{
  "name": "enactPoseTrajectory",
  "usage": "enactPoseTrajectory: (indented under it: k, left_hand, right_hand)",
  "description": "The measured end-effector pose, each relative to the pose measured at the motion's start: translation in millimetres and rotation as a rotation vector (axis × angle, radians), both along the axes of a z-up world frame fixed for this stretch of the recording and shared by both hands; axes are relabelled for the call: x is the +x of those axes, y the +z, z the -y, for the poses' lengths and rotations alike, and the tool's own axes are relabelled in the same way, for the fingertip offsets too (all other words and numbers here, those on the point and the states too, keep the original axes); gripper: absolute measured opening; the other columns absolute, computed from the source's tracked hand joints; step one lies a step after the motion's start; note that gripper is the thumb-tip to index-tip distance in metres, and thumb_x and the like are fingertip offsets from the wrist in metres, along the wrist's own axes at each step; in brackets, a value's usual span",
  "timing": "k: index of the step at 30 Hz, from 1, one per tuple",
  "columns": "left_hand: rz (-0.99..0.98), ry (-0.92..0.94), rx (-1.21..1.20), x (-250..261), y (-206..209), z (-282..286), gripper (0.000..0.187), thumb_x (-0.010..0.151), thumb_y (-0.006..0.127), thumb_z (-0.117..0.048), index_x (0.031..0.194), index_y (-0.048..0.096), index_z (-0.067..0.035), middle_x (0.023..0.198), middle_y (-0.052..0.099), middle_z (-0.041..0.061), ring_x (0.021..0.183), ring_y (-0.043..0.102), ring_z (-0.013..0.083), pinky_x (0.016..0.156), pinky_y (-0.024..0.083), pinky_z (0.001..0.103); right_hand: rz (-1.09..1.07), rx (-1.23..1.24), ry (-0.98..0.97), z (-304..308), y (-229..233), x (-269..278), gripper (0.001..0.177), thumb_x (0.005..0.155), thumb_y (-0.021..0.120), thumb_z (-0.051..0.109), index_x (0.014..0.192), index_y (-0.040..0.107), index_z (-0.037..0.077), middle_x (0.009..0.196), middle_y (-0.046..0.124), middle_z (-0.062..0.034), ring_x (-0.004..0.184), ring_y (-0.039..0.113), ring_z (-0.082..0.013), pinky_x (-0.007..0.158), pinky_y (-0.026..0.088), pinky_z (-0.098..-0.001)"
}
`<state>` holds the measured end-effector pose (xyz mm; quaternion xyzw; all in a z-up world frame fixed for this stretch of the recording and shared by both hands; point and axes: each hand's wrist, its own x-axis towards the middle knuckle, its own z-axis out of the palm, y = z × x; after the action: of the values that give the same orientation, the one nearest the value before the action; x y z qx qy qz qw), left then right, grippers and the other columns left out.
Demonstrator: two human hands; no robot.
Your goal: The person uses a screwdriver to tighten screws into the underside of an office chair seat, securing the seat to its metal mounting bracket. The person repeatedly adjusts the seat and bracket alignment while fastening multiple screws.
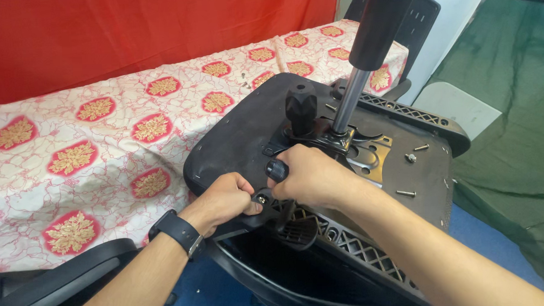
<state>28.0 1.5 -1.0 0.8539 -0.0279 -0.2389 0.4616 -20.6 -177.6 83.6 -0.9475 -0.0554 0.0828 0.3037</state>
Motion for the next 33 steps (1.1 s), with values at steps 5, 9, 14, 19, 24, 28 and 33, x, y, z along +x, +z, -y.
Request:
enactPoseTrajectory:
  k: [5,9,14,19,24,28,33]
  left_hand:
    - [0.023,-0.029,-0.009,8,-12,-2,0.035,0.070,0.083,-0.007,0.099,0.065,-0.007,0.096,0.071,0.009,0.098,0.065,0.0201,0.087,0.049,0.035]
    - [0.021,-0.069,-0.064,13,-18,-6,0.032,0.069,0.082,-0.006,0.096,0.065,-0.005,0.092,0.072,0.010,0.097,0.066,0.0199,0.087,0.049,0.035]
    - [0.023,-0.074,-0.051,15,-20,-7,0.035,0.067,0.084,-0.008,0.097,0.064,-0.006,0.091,0.069,0.009,0.093,0.065,0.0213,0.084,0.050,0.037]
    - [0.020,-0.081,-0.060,15,-19,-9,0.038,0.067,0.083,-0.009,0.100,0.066,-0.005,0.091,0.070,0.009,0.091,0.065,0.0210,0.082,0.050,0.036]
    - [-0.001,-0.094,-0.031,15,-15,-11,0.040,0.068,0.084,-0.010,0.103,0.066,-0.006,0.094,0.070,0.010,0.093,0.066,0.0214,0.082,0.049,0.036]
    - [-0.005,-0.090,-0.030,15,-14,-12,0.041,0.068,0.083,-0.009,0.104,0.063,-0.007,0.095,0.068,0.011,0.092,0.065,0.0230,0.079,0.050,0.038]
    - [0.008,-0.079,-0.039,16,-16,-12,0.036,0.067,0.083,-0.009,0.098,0.065,-0.006,0.093,0.069,0.011,0.091,0.065,0.0230,0.078,0.051,0.037]
  right_hand:
    - [0.035,-0.190,0.053,-14,-17,12,0.019,0.072,0.075,0.018,0.090,0.077,0.012,0.083,0.076,-0.0117,0.085,0.075,-0.0296,0.077,0.057,-0.0408]
    - [0.234,-0.413,0.347,-18,-24,19,0.015,0.075,0.076,0.023,0.085,0.075,0.012,0.090,0.070,-0.0095,0.091,0.071,-0.0325,0.076,0.056,-0.0464]
    - [0.271,-0.470,0.502,-19,-29,27,0.019,0.073,0.075,0.022,0.089,0.073,0.012,0.094,0.070,-0.0059,0.093,0.070,-0.0310,0.074,0.056,-0.0461]
    - [0.299,-0.587,0.606,-25,-29,35,0.021,0.076,0.075,0.026,0.089,0.072,0.010,0.093,0.071,-0.0068,0.092,0.071,-0.0300,0.073,0.056,-0.0452]
    - [0.279,-0.586,0.578,-28,-28,34,0.016,0.082,0.070,0.026,0.084,0.072,0.011,0.088,0.073,-0.0045,0.088,0.072,-0.0283,0.071,0.057,-0.0446]
    - [0.326,-0.630,0.631,-29,-29,36,0.015,0.080,0.070,0.026,0.082,0.071,0.011,0.086,0.072,-0.0052,0.086,0.072,-0.0298,0.069,0.056,-0.0456]
    - [0.397,-0.564,0.668,-27,-33,31,0.019,0.075,0.073,0.027,0.083,0.069,0.009,0.084,0.069,-0.0055,0.086,0.070,-0.0294,0.066,0.055,-0.0461]
